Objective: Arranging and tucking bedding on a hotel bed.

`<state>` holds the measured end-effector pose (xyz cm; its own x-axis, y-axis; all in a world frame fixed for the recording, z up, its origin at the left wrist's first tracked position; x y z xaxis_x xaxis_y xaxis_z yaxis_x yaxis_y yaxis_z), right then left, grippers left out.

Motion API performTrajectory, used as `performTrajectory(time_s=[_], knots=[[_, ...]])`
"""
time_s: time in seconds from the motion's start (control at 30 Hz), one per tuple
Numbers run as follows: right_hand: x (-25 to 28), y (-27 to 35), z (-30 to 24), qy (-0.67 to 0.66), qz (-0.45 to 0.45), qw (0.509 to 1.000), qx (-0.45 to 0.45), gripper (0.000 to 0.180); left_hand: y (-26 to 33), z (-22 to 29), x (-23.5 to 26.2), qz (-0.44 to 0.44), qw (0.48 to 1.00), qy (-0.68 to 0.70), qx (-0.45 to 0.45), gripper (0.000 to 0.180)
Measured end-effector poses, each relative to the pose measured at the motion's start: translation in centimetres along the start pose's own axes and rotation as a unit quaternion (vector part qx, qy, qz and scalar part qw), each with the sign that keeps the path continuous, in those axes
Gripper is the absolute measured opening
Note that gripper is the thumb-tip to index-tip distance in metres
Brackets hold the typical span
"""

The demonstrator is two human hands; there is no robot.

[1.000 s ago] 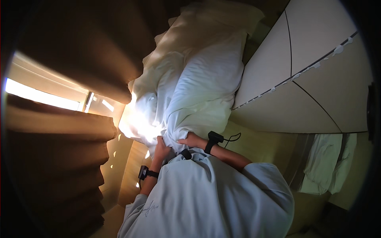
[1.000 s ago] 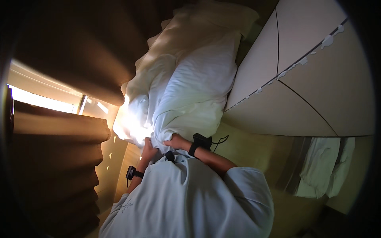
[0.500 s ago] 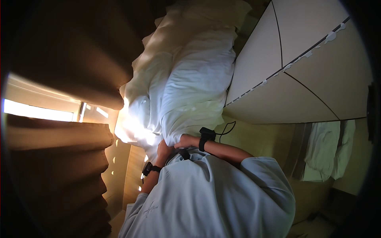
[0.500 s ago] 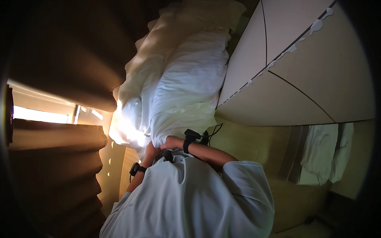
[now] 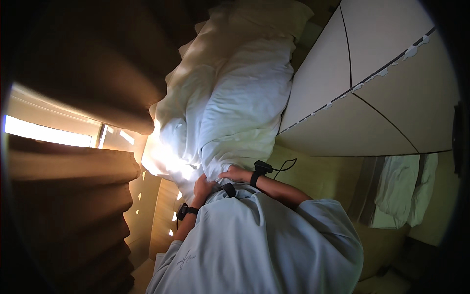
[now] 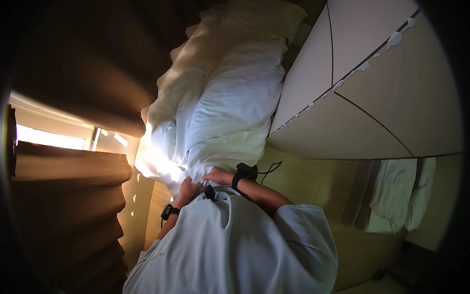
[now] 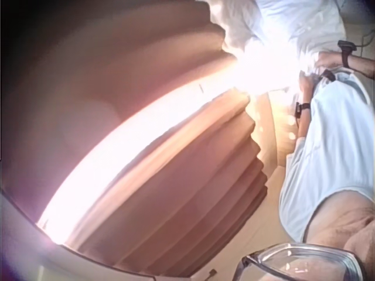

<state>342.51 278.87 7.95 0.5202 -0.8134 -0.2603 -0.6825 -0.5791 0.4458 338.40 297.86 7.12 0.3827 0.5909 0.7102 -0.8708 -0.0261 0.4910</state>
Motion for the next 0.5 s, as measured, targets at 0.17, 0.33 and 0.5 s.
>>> performTrajectory(time_s=[0.17,0.33,0.5], knots=[[0.7,0.2,0.8,-0.113,0.008,0.993,0.019,0.038,0.5,0.0,0.1,-0.004,1.000,0.012,0.002,0.046],[1.9,0.3,2.0,-0.123,0.025,0.989,-0.071,0.029,0.8,0.4,0.4,0.003,1.000,0.001,0.005,0.046],[2.4,0.0,3.1,-0.191,0.014,0.978,-0.078,0.031,0.7,0.3,0.4,0.003,1.000,0.021,-0.009,0.046]])
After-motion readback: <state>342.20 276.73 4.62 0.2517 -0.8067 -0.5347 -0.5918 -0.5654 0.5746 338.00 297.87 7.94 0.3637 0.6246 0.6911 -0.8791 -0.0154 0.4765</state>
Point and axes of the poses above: each hand's wrist, its own y-axis away from the middle knuckle, its own x-axis out of the back of the hand, z = x × y, the point moved 3 cm from there along -y, towards the middle knuckle, and after that the axes turned 9 degrees about -y, right-handed, at the moved point
